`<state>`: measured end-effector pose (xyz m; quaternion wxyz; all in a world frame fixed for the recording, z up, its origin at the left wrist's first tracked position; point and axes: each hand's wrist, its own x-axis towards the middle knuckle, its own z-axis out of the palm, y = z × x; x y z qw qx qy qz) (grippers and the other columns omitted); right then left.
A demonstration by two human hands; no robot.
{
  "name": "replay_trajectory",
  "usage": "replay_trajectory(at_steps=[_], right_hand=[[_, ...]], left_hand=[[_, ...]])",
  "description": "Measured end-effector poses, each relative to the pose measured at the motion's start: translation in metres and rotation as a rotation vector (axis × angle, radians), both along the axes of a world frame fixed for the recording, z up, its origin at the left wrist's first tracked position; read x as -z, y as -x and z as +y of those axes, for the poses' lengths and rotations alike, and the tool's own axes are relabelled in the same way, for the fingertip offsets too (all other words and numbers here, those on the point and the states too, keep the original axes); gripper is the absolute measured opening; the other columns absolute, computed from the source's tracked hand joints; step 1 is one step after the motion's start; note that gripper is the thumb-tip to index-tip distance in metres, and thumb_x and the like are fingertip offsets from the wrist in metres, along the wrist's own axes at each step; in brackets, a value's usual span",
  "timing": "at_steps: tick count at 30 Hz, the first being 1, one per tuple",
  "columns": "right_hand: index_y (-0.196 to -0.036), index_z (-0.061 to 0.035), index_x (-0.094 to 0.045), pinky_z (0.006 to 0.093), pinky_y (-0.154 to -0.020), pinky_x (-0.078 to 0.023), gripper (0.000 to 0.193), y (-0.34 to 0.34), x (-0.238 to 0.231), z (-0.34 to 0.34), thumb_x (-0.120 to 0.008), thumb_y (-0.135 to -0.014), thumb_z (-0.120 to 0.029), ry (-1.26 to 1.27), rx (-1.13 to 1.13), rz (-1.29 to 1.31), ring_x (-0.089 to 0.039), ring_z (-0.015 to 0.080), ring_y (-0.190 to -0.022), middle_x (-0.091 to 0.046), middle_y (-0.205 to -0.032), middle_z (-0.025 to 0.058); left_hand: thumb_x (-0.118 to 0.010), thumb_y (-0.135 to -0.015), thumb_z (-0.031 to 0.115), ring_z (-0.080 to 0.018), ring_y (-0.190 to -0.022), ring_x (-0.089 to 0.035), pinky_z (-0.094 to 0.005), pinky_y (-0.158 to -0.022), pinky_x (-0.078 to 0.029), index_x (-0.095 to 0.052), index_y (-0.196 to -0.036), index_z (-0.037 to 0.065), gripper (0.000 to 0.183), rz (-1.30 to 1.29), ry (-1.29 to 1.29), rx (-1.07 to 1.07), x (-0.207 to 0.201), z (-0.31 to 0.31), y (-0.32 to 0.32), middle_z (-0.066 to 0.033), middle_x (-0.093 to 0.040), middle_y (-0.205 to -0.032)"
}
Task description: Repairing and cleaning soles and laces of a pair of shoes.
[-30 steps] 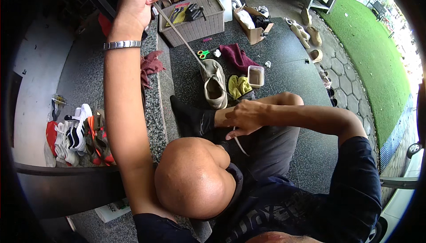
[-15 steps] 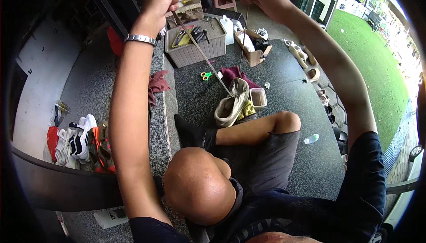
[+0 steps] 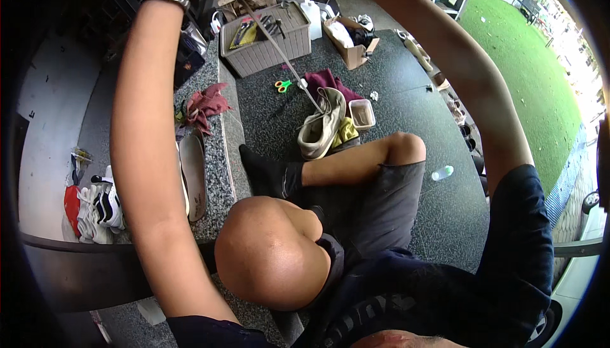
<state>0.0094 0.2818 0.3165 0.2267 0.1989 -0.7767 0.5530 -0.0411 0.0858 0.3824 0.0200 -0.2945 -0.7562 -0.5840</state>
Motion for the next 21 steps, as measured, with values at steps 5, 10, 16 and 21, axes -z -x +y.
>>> replay_trajectory(at_steps=[5, 10, 16, 21], right_hand=[[-0.104, -0.0053, -0.072, 0.0382, -0.081, -0.055, 0.043, -0.005, 0.125, 0.041, -0.050, -0.107, -0.042, -0.753, -0.126, -0.003, -0.069, 0.0194, -0.085, -0.073, -0.095, 0.0092], [-0.104, -0.0026, -0.072, 0.0440, -0.076, -0.057, 0.048, -0.001, 0.259, 0.083, -0.046, -0.106, -0.044, -0.964, -0.253, -0.117, -0.072, 0.0290, -0.084, -0.072, -0.090, 0.0209], [-0.107, 0.0007, -0.063, 0.0471, -0.074, -0.056, 0.048, -0.001, 0.357, 0.007, -0.060, -0.099, -0.046, -0.714, -0.169, -0.781, -0.071, 0.0346, -0.086, -0.071, -0.093, 0.0231], [-0.119, -0.0086, -0.061, 0.0503, -0.086, -0.055, 0.030, 0.012, 0.415, -0.034, -0.059, -0.089, -0.011, -0.615, 0.198, -0.585, -0.065, 0.0397, -0.106, -0.061, -0.120, 0.0203]], left_hand=[[-0.044, -0.108, 0.049, -0.0014, -0.044, -0.026, -0.0191, -0.037, -0.016, -0.056, -0.099, 0.012, 0.039, 0.009, 0.080, -0.019, -0.004, -0.032, -0.012, 0.0097, -0.036, -0.065], [-0.046, -0.104, 0.058, -0.0002, -0.043, -0.025, -0.0193, -0.038, -0.018, -0.059, -0.101, 0.012, 0.048, 0.056, 0.383, -0.126, -0.011, -0.072, -0.012, 0.0114, -0.034, -0.063], [-0.054, -0.081, 0.085, -0.0008, -0.041, -0.026, -0.0210, -0.041, -0.016, -0.061, -0.100, 0.012, 0.077, 0.236, 1.045, -0.492, 0.025, -0.141, 0.040, 0.0096, -0.038, -0.060], [-0.057, -0.104, 0.042, -0.0007, -0.064, -0.036, -0.0193, -0.055, -0.031, -0.065, -0.131, 0.007, 0.045, 0.151, 0.641, -0.191, 0.067, -0.126, 0.021, 0.0086, -0.051, -0.084]])
